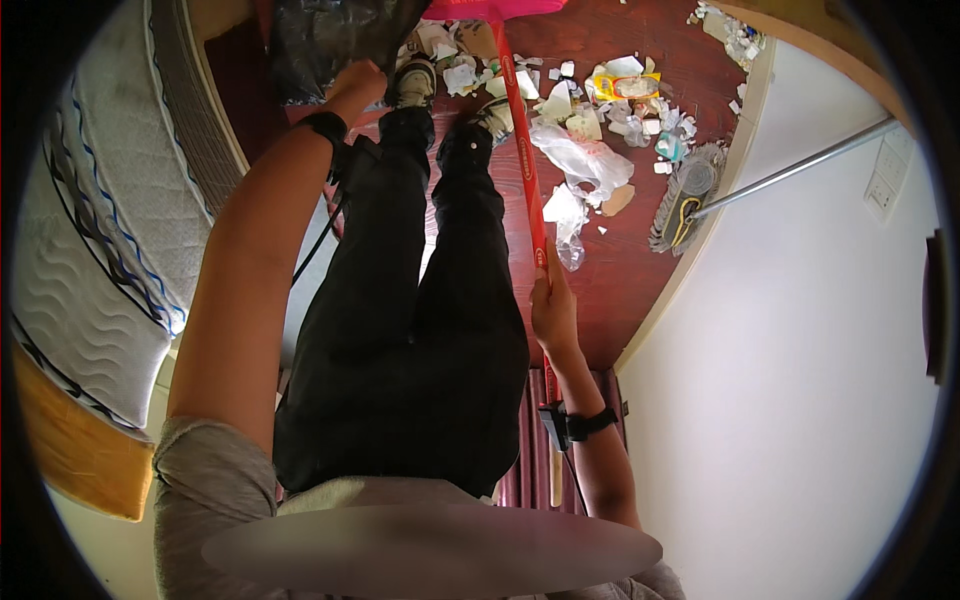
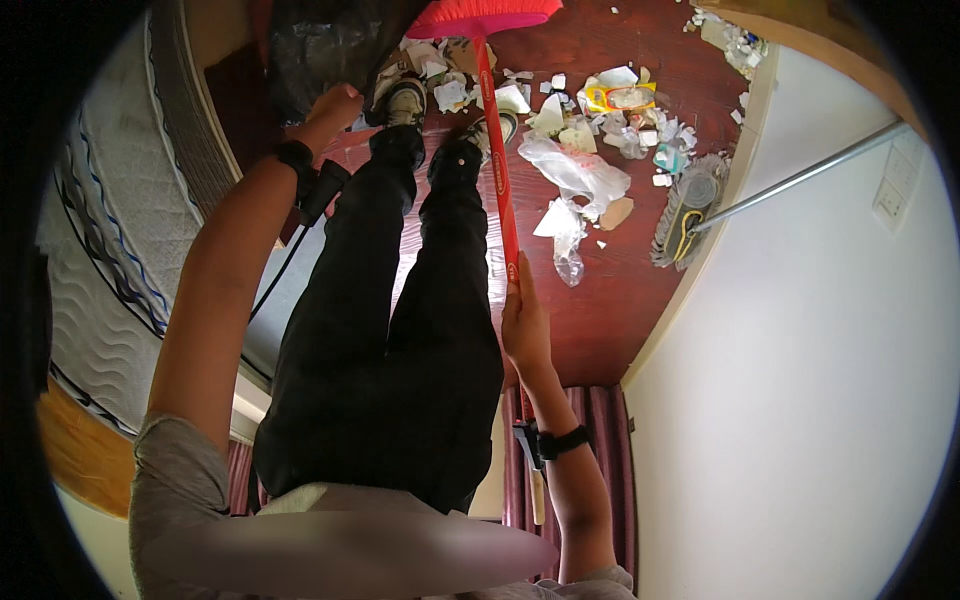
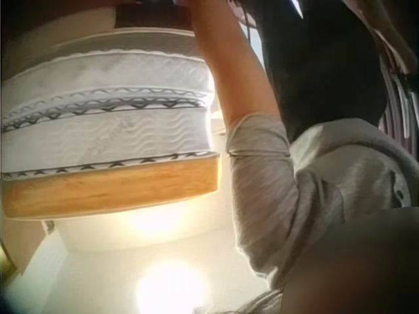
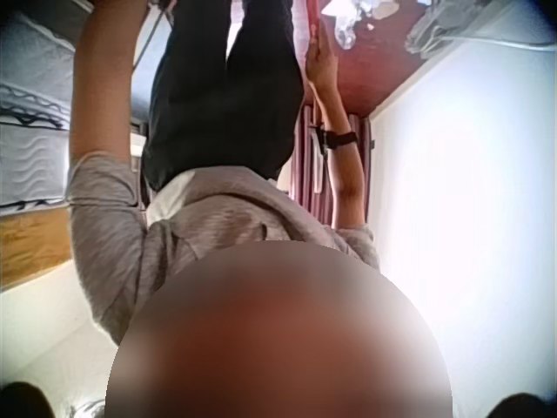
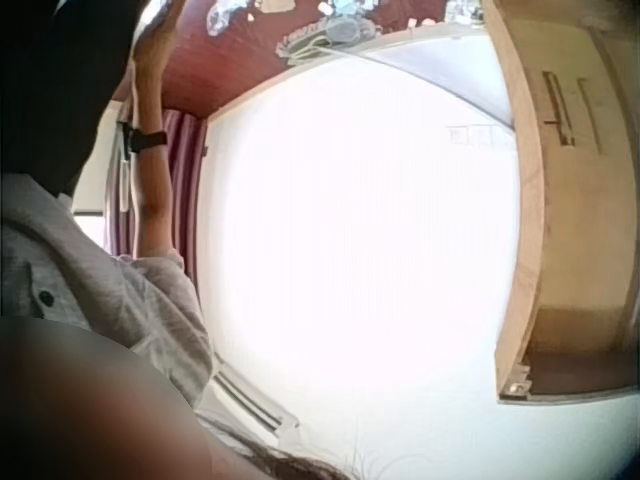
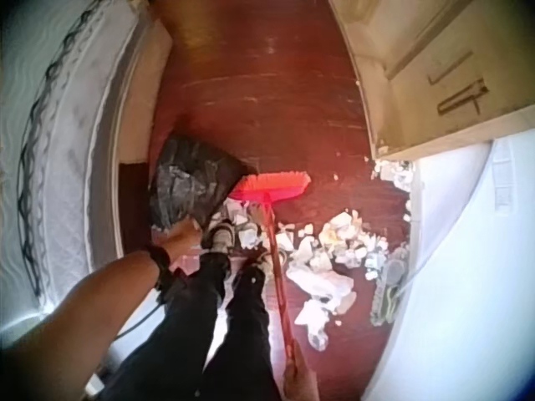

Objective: Sweep up trash into a pile and collect it using a trash bag.

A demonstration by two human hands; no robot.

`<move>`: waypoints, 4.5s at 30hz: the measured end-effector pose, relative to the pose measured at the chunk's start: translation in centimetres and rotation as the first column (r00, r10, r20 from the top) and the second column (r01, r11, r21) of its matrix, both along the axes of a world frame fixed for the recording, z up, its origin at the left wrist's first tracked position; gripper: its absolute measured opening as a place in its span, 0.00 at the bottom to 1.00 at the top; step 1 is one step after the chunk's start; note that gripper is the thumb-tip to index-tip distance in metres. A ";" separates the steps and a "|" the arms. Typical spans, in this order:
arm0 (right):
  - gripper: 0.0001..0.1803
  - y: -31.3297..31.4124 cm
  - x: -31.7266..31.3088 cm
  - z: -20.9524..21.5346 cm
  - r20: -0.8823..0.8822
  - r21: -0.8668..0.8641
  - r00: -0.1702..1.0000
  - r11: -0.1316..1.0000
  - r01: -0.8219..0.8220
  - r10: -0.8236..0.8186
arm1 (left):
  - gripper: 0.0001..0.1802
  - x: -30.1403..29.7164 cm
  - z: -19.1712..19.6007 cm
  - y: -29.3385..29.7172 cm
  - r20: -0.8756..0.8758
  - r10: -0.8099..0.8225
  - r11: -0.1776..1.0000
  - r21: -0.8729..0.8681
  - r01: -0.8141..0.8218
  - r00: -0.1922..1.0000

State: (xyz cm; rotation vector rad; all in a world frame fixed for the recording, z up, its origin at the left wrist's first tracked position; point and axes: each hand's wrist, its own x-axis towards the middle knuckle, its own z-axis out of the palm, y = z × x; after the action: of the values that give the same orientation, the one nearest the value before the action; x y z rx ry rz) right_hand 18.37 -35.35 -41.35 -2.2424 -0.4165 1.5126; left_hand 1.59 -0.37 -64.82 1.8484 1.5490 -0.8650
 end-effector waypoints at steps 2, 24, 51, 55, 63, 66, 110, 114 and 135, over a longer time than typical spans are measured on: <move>0.23 -0.3 0.4 -0.1 -0.102 -0.140 0.994 0.990 0.010 -0.025 | 0.19 -0.1 -0.6 0.0 0.011 -0.011 1.000 0.011 0.011 1.000; 0.28 -6.2 0.2 8.8 -0.076 -0.251 0.642 0.638 0.728 -0.763 | 0.21 -2.3 -3.1 1.8 0.278 0.016 0.992 -0.121 0.018 0.960; 0.34 0.9 -21.8 5.4 -0.112 -0.303 0.925 0.899 0.316 -0.363 | 0.17 4.9 -4.5 2.5 0.382 0.189 0.911 -0.411 -0.017 0.905; 0.34 2.2 -20.0 7.4 -0.232 -0.152 0.908 0.935 0.321 -0.349 | 0.17 2.0 -7.4 2.4 0.443 0.046 0.963 -0.258 0.078 0.895; 0.27 -3.4 -13.1 9.2 0.064 -0.277 0.842 0.801 0.531 -0.536 | 0.20 -0.6 -6.2 2.2 0.310 0.015 0.993 -0.115 0.022 0.951; 0.24 -2.6 -5.9 5.6 0.133 -0.284 0.720 0.670 0.686 -0.681 | 0.19 -2.4 -6.8 2.7 0.351 0.022 0.998 -0.059 -0.001 0.936; 0.29 13.2 0.8 -7.3 0.433 -0.056 0.899 0.994 0.091 -0.058 | 0.16 0.3 -2.4 2.7 0.474 -0.014 0.993 0.107 -0.042 0.880; 0.33 12.2 0.8 -7.7 0.392 -0.296 0.900 0.952 -0.073 0.191 | 0.19 -0.3 -1.7 2.1 0.393 -0.014 1.000 0.011 0.010 0.920; 0.32 0.8 -11.5 4.5 0.268 -0.115 0.961 0.988 0.101 -0.067 | 0.17 -2.3 -2.6 2.2 0.353 -0.006 0.999 0.041 -0.008 0.936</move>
State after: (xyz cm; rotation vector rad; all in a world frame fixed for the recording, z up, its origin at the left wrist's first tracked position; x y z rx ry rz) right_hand 6.85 -34.55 -36.80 -2.5396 -0.3025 1.2322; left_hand -0.67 1.82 -67.45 1.9073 1.3480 -0.4664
